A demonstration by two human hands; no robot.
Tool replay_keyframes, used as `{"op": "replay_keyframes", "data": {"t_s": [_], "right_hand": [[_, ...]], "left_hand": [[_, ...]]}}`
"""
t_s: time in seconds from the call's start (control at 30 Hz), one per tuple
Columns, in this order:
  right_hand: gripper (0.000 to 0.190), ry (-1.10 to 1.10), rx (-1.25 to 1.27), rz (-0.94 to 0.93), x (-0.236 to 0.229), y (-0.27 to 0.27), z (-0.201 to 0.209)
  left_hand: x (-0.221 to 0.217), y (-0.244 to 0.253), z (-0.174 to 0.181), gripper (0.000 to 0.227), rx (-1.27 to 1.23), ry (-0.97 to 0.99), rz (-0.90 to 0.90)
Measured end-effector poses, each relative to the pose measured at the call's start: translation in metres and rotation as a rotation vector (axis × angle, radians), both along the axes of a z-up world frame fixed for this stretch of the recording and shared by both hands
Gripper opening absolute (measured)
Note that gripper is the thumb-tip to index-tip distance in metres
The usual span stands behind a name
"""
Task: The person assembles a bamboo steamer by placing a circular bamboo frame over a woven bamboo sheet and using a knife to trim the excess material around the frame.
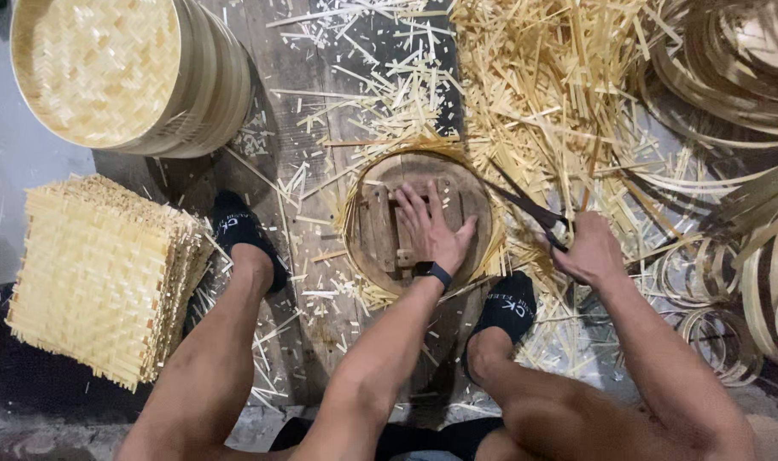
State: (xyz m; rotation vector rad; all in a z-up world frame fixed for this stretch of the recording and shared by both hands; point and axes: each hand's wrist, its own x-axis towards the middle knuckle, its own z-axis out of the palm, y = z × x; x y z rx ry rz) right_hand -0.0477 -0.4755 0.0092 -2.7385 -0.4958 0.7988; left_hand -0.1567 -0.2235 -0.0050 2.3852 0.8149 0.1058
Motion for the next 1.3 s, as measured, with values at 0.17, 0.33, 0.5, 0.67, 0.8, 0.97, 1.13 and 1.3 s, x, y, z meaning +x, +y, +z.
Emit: {"op": "replay_keyframes", "data": {"t_s": [0.17, 0.33, 0.5, 0.67, 0.8, 0.97, 1.13, 1.3], "right_hand": [[0.082, -0.135, -0.144, 0.210, 0.010, 0.047, -0.014], [0.047, 0.082, -0.369, 0.187, 0.034, 0.043, -0.034], [0.055, -0.427, -0.273, 0.325, 0.045, 0.061, -0.029], [0.037, -0.116, -0.433, 0.295, 0.054, 0.087, -0.045], [0.029, -0.162, -0.262, 0.319, 0.043, 0.037, -0.044], [0.050, -0.184, -0.297, 0.302, 0.043, 0.073, -0.040], [0.046, 0.024, -0.378, 0.318, 0.058, 0.079, -0.039], [0.054, -0.224, -0.239, 0.372, 0.049, 0.050, -0.012]], "left_hand": [[0.003, 0.002, 0.000, 0.106, 0.080, 0.066, -0.039], [0.001, 0.011, 0.006, 0.109, 0.042, 0.062, -0.087], [0.001, 0.013, 0.009, 0.112, 0.034, 0.071, -0.107], [-0.002, 0.021, 0.006, 0.112, 0.028, 0.031, -0.175], [-0.029, 0.036, 0.010, 0.112, -0.016, 0.080, -0.419], [-0.029, 0.034, 0.011, 0.113, -0.085, 0.036, -0.443], [-0.037, 0.053, 0.020, 0.113, -0.111, 0.036, -0.558], [-0.040, 0.059, 0.026, 0.107, -0.168, 0.100, -0.722]]}}
